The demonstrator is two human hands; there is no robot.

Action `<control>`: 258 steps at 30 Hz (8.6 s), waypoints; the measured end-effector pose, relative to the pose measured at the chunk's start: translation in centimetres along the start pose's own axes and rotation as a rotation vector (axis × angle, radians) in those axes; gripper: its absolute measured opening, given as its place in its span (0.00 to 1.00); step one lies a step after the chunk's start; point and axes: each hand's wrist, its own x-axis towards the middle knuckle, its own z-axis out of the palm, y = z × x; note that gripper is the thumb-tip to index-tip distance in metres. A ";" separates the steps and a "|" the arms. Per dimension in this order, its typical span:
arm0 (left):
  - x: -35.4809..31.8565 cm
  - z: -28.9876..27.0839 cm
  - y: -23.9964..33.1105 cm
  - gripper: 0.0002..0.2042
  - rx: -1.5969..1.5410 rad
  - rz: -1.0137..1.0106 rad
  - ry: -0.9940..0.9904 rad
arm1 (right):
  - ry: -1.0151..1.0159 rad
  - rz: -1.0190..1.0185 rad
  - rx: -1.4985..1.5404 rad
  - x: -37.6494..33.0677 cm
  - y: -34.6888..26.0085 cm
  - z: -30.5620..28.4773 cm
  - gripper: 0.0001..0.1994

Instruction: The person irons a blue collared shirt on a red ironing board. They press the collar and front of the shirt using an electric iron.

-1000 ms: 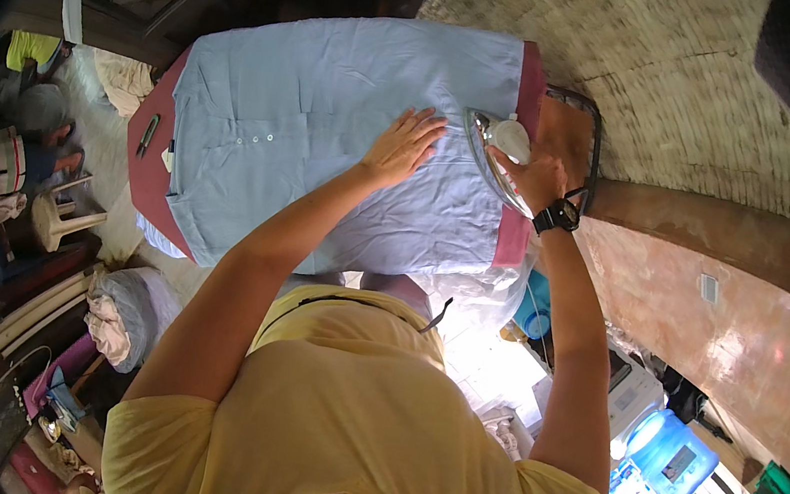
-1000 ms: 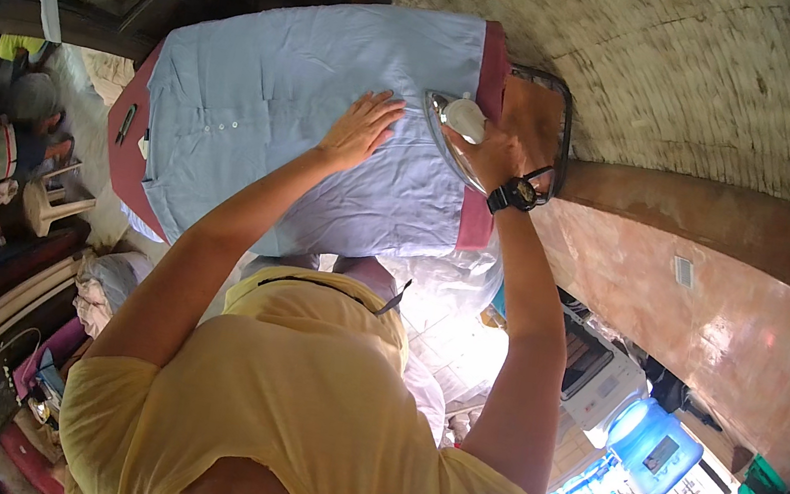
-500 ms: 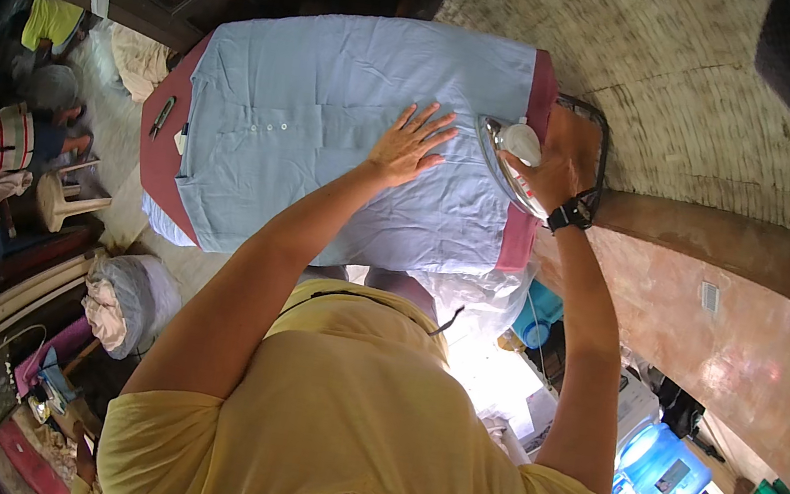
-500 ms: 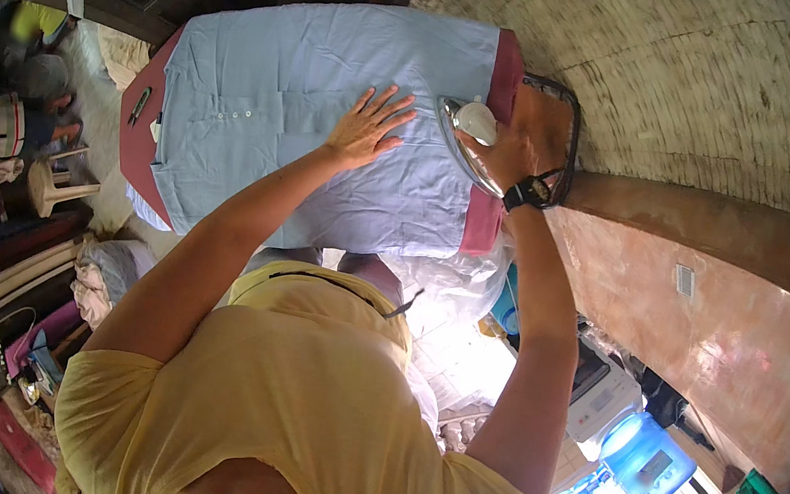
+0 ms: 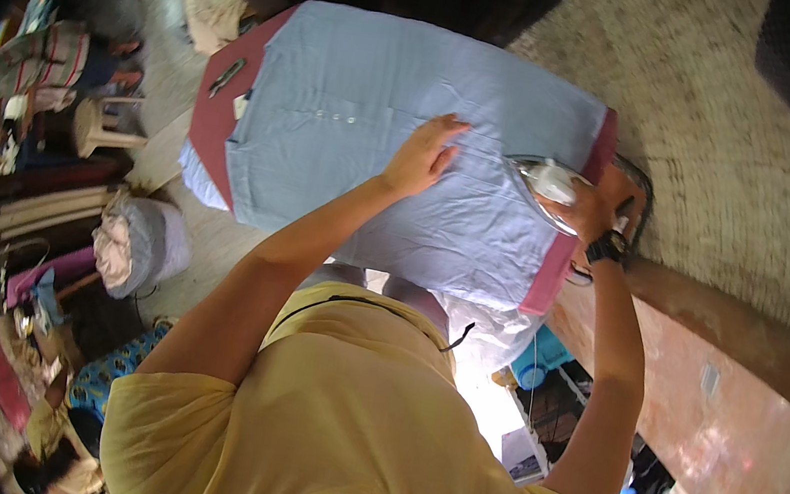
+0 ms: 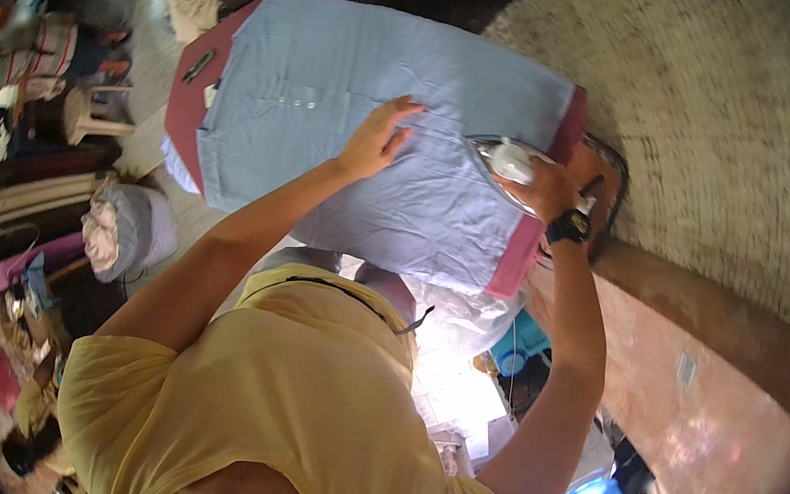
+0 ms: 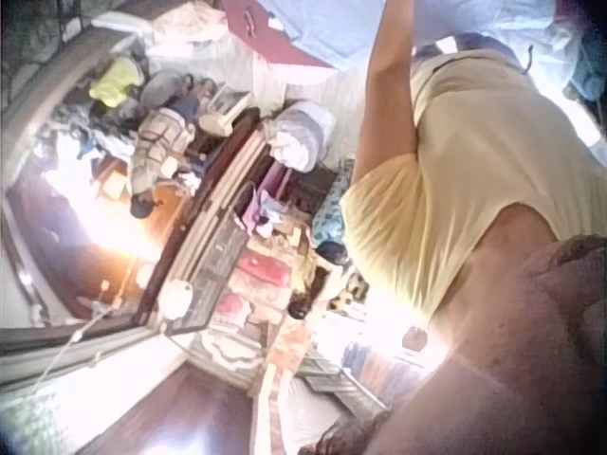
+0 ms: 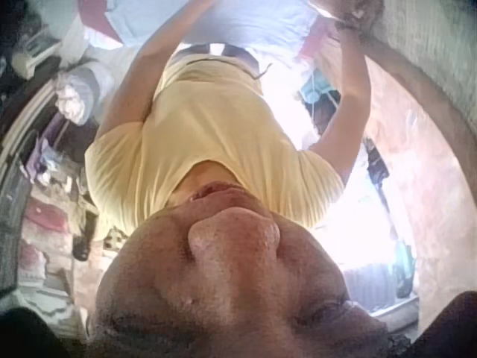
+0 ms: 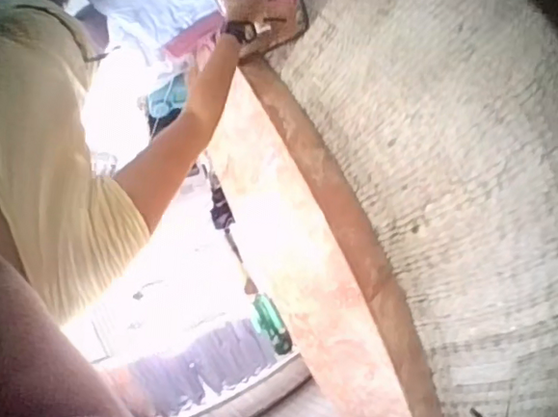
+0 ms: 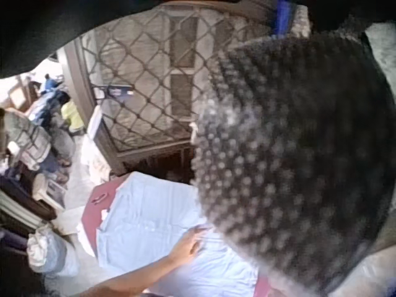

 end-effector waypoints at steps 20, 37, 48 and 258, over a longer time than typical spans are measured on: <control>-9.9 -20.4 -15.2 0.18 0.248 -0.719 0.365 | -0.143 0.012 0.183 0.4 -0.2 -1.4 0.28; -5.6 -17.1 -13.5 0.15 0.749 -0.675 0.397 | -0.176 0.078 0.169 0.4 0.0 -1.3 0.31; -7.2 -18.4 -14.4 0.13 0.873 -0.599 0.381 | -0.143 0.021 0.091 0.4 0.6 -1.1 0.33; -0.8 -19.5 -13.1 0.10 0.352 -0.163 -0.366 | -0.026 -0.205 -0.021 11.8 -24.7 6.8 0.25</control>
